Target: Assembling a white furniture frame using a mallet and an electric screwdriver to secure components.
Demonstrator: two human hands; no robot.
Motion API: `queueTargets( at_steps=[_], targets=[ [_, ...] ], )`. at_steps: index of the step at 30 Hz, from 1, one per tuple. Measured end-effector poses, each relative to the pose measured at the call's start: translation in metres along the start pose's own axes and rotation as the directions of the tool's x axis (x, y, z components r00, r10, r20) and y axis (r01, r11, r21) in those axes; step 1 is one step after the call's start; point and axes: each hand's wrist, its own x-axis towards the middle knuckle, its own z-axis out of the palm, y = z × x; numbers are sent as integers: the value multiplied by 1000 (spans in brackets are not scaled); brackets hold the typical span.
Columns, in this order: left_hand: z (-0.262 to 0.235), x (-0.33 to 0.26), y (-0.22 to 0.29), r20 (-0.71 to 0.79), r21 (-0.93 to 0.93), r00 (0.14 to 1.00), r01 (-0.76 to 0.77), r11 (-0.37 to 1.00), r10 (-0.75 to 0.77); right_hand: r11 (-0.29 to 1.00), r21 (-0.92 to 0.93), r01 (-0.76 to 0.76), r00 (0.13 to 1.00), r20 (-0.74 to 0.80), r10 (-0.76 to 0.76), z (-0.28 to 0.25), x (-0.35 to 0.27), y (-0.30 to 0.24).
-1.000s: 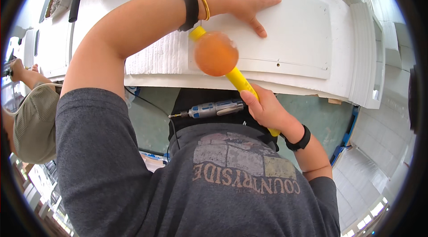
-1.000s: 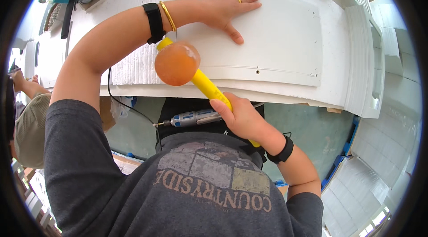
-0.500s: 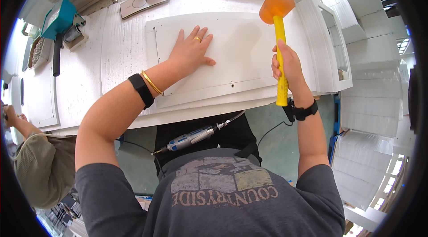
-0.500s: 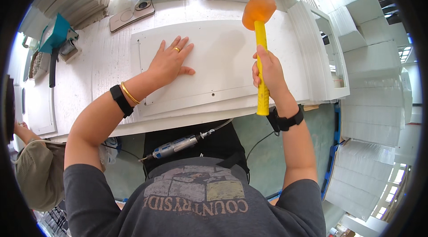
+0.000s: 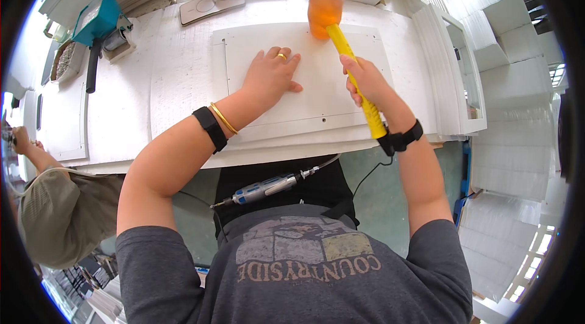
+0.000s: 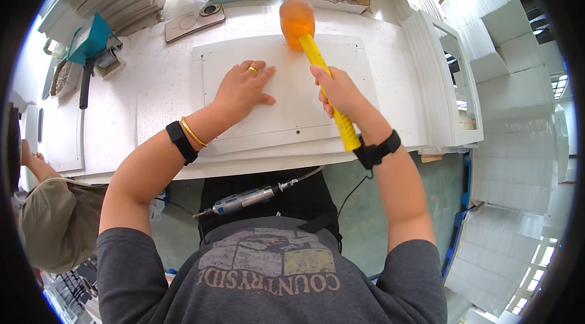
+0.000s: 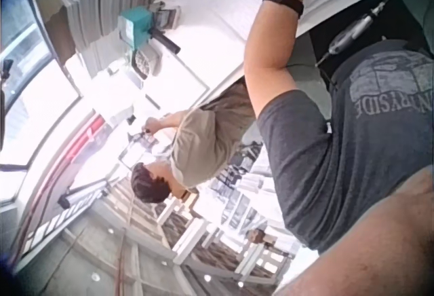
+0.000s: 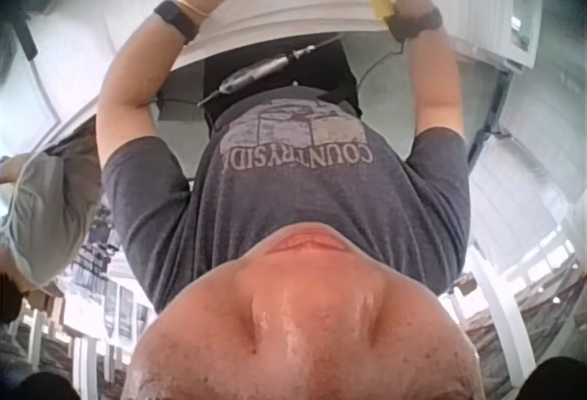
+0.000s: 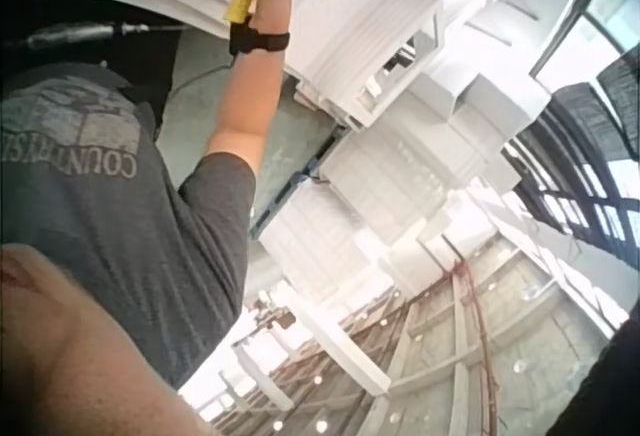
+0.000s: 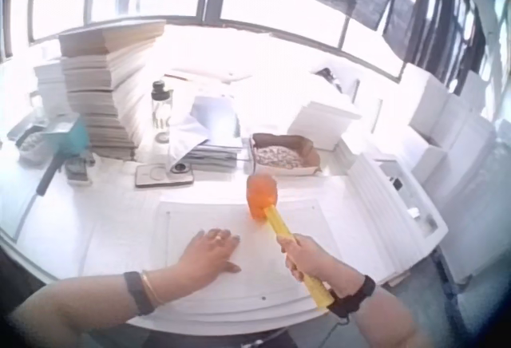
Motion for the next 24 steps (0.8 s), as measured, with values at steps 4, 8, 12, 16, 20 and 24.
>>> queueTargets(
  at_steps=[4, 8, 12, 16, 20, 24],
  targets=[
    [0, -6, 1, -44, -22, 999, 5, 1000, -6, 1000, 2, 28, 998, 49, -28, 9, -2, -15],
    [4, -9, 3, -53, -58, 999, -6, 998, 3, 995, -82, 48, 994, 99, -40, 21, 12, -5],
    [10, -14, -2, -153, -24, 988, -12, 1000, 9, 995, -93, 39, 991, 130, -26, 26, 10, -21],
    [6, -9, 4, -123, -6, 992, -3, 1000, 3, 982, -181, 54, 987, 161, -25, 36, 19, -12],
    [15, -15, 0, -166, 0, 986, -11, 1000, 10, 977, -206, 47, 981, 194, -6, 41, 20, -40],
    [14, -14, 3, -151, 29, 988, -27, 999, 31, 989, -121, 89, 957, 285, -51, 64, 22, -42]
  ],
)
